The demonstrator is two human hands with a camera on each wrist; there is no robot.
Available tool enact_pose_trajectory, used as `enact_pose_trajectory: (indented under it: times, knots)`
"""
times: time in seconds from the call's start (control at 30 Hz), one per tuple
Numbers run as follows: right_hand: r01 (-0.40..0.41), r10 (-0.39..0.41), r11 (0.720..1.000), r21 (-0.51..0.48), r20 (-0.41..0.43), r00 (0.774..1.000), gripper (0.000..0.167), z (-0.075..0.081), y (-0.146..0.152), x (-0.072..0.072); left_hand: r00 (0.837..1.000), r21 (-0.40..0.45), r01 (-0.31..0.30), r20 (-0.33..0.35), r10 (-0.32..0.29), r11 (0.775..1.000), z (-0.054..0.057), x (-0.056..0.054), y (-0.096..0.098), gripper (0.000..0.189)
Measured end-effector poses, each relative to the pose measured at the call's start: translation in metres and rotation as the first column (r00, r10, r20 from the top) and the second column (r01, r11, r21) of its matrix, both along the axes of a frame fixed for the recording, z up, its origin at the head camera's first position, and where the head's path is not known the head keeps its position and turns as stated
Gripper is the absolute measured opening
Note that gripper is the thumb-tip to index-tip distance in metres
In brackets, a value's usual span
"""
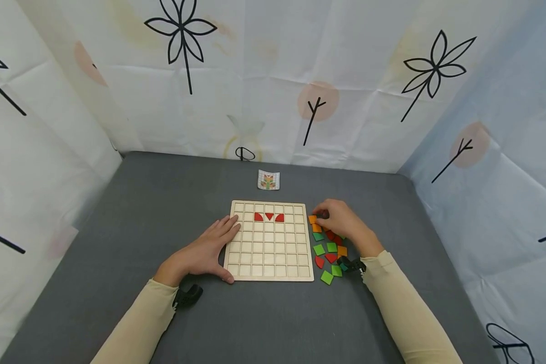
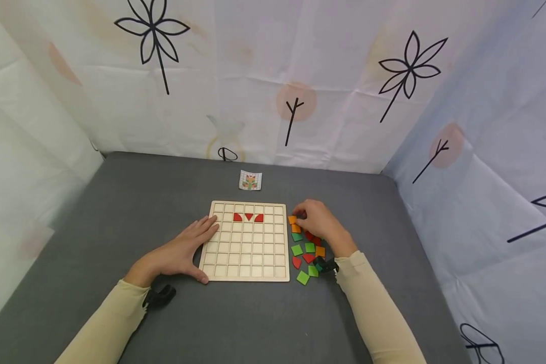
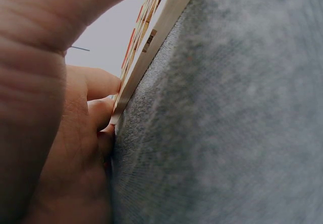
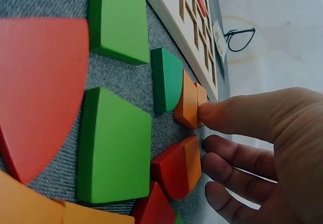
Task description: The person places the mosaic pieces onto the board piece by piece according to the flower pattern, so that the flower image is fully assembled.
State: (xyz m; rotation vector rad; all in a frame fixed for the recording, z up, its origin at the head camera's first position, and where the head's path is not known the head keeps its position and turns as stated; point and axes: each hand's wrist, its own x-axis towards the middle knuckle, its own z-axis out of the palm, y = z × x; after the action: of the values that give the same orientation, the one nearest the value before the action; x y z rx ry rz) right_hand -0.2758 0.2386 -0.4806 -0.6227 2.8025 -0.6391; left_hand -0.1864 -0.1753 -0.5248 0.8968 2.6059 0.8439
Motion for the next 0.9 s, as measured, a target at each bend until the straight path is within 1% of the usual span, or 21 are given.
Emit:
enact_pose_trajectory:
  times: [0.17,0.4,0.63,0.9]
  knots:
    - [0.019,-0.019,1.0,-0.004,0.011,1.0,0.022,-0.001,-0.0008,-0.0025,1.0,0.002,0.001,-0.007,-0.001,1.0,0.0006,-0.0001,-0.0001,0.144]
    - [0.021,-0.021,1.0,0.004,-0.004,1.0,0.023,0.0004,-0.0013,-0.0023,0.999,0.025,0.017,-0.038,-0.016,1.0,0.0003,0.0006,-0.0006,0.143]
    - [0.005,-0.005,1.0,0.005,-0.012,1.0,0.024,-0.0007,-0.0005,-0.0029,1.0,0.004,0.005,-0.012,-0.005,1.0,-0.0009,-0.0008,-0.0004,0.143]
    - [-0.004,0.004,1.0,0.018,-0.025,1.0,0.023,-0.0013,-0.0011,-0.0036,1.0,0.004,0.007,-0.016,-0.007,1.0,-0.0008,-0.0013,0.0002,0.144]
